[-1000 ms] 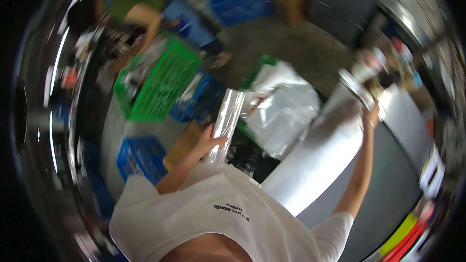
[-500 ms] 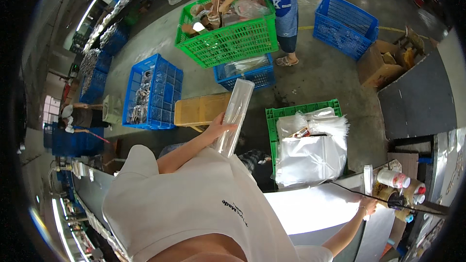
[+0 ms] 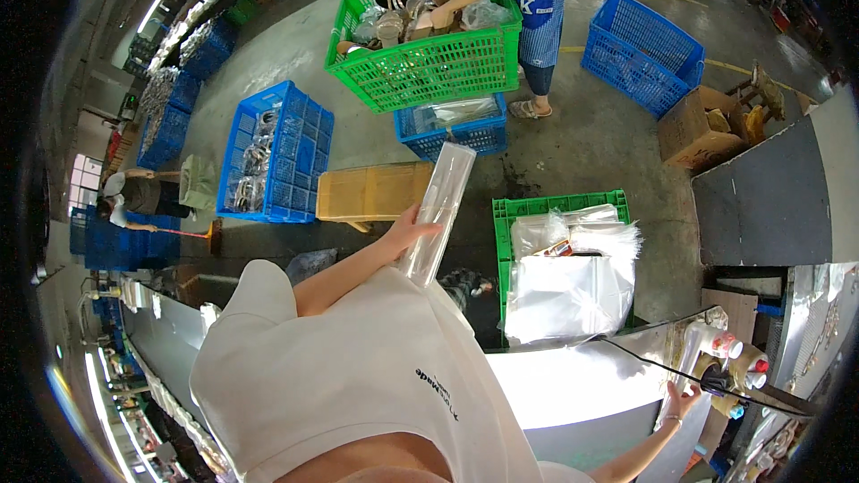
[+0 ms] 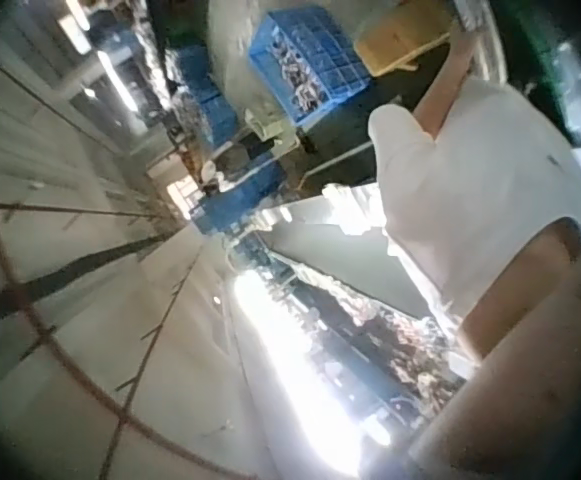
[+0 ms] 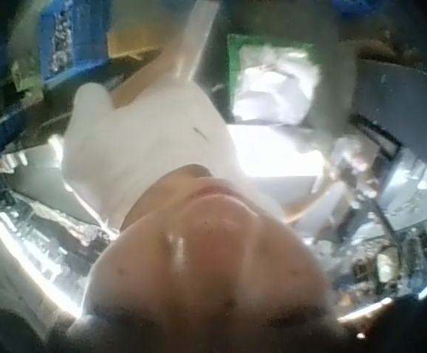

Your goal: The person retrieves clear plastic bags from a blue crate and places them on a table. They then pick up pairs of sandals, place them inside the bags, and seal them. The person repeats this process for multiple pairs of sandals, stacking the packaged items on the table.

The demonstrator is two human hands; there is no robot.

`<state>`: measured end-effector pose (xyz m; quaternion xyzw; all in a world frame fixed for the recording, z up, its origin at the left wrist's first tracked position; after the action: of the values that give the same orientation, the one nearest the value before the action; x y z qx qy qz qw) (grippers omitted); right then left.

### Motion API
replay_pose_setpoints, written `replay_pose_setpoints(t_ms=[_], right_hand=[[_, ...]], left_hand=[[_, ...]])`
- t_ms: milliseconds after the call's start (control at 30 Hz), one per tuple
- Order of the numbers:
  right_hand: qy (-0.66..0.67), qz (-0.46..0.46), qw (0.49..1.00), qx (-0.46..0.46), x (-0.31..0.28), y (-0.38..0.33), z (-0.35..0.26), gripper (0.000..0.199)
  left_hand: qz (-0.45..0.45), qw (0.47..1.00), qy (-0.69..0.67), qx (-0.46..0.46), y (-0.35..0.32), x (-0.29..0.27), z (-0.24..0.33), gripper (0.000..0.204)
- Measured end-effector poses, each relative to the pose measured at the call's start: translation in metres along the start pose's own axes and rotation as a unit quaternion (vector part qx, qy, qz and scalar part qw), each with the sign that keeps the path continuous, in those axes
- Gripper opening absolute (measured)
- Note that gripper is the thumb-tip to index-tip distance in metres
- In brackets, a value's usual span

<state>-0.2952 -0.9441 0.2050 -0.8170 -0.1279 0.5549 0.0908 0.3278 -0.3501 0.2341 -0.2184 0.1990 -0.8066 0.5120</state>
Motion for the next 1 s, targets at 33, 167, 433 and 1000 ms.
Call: replay_pose_setpoints(t_ms=[33,167,433,1000], right_hand=[[-0.01,-0.032,0.999,-0.013,0.0,-0.002,-0.003,0.071],[-0.137,-0.055,0.987,-0.063,-0.005,-0.012,0.003,0.064],[-0.268,-0.061,0.959,-0.067,-0.007,-0.034,-0.002,0.048],[-0.133,0.153,0.972,0.117,-0.034,-0.147,-0.027,0.042]], left_hand=[[-0.004,1.0,-0.011,-0.002,0.002,0.0,0.001,0.064],[-0.019,0.996,-0.079,-0.038,0.005,0.008,0.005,0.058],[-0.099,0.972,-0.194,-0.085,0.005,0.038,0.026,0.053],[-0.135,0.977,-0.151,-0.068,0.015,0.065,0.024,0.054]])
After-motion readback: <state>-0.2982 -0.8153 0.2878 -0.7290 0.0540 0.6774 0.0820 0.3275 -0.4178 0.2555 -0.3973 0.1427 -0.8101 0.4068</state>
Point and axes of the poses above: each hand's wrist, its own y-axis towards the middle knuckle, its own x-axis out of the palm, z = x × y, the point moved 8 cm from there along y, towards the middle knuckle, and after that the axes turned 14 degrees about -y, right-handed, at the moved point
